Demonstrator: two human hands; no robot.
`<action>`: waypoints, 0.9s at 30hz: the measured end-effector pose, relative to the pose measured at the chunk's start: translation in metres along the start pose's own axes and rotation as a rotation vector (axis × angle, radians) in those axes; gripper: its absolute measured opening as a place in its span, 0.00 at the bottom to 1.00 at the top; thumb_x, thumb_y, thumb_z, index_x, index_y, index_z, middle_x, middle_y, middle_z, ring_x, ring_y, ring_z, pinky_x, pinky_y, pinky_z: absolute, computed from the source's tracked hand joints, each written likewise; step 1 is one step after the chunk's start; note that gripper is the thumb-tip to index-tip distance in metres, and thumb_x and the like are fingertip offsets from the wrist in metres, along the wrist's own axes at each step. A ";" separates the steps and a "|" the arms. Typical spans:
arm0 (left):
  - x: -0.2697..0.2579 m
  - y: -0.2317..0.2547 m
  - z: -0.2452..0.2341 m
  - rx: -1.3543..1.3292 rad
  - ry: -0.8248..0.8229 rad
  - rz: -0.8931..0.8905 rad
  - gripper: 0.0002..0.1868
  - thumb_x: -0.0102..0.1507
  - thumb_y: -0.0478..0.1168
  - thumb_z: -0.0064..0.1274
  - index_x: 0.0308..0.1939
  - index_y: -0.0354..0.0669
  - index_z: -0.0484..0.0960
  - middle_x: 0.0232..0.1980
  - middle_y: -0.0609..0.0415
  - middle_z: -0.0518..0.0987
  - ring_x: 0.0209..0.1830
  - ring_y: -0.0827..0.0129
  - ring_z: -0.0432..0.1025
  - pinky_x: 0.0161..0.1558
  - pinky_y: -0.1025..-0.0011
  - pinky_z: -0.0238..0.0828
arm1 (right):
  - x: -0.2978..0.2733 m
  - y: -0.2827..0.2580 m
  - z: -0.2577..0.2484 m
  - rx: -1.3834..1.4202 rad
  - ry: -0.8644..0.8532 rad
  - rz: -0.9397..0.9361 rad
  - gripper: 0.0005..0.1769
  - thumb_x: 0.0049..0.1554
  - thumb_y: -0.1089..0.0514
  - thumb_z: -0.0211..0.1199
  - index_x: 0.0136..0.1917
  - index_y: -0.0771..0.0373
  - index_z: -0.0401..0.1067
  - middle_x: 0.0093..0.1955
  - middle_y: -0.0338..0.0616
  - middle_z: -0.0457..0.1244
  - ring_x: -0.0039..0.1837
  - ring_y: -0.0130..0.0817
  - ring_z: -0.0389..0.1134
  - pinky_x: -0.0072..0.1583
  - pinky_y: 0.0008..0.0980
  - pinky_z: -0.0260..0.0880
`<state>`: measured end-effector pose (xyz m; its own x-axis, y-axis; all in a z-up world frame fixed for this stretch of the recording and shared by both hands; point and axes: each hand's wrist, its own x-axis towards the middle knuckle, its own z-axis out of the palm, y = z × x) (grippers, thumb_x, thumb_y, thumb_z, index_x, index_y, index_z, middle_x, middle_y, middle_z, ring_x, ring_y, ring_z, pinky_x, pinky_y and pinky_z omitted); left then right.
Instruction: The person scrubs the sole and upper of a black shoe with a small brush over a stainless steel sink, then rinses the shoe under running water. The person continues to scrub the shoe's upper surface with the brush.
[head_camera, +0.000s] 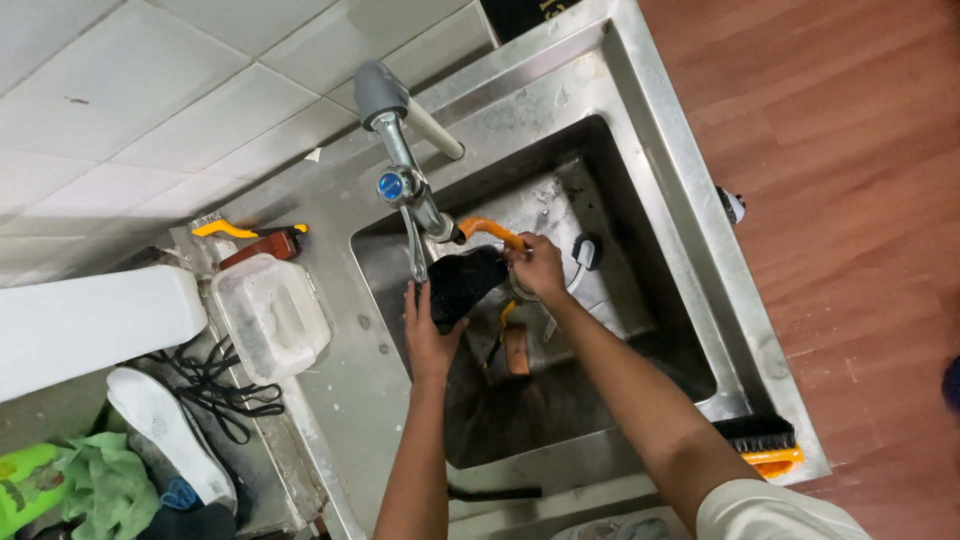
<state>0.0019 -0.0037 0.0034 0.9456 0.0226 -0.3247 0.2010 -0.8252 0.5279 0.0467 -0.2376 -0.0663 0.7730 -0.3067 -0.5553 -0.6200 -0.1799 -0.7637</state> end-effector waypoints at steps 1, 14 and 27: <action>0.004 -0.005 0.003 0.093 0.013 0.006 0.54 0.57 0.44 0.75 0.83 0.58 0.62 0.86 0.46 0.56 0.85 0.42 0.53 0.80 0.38 0.51 | 0.014 0.014 0.003 -0.033 0.052 -0.091 0.13 0.58 0.56 0.71 0.57 0.53 0.82 0.52 0.54 0.68 0.59 0.58 0.74 0.62 0.50 0.78; 0.024 0.007 -0.012 0.411 0.038 0.277 0.56 0.38 0.50 0.82 0.72 0.52 0.79 0.69 0.56 0.80 0.70 0.59 0.73 0.76 0.55 0.60 | 0.041 0.131 -0.015 1.295 0.140 0.571 0.20 0.50 0.39 0.59 0.40 0.58 0.69 0.37 0.46 0.63 0.39 0.40 0.70 0.46 0.31 0.78; -0.191 0.061 -0.277 -0.255 0.179 0.521 0.36 0.38 0.47 0.85 0.46 0.48 0.83 0.66 0.33 0.82 0.67 0.51 0.79 0.68 0.58 0.77 | 0.002 0.189 0.003 1.481 -0.103 0.821 0.18 0.51 0.56 0.49 0.26 0.46 0.46 0.23 0.29 0.38 0.24 0.26 0.34 0.30 0.30 0.28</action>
<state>-0.0954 0.0979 0.3150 0.9599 -0.2351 0.1525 -0.2659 -0.5925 0.7604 -0.0691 -0.2696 -0.2128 0.3773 0.2004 -0.9041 -0.2300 0.9660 0.1182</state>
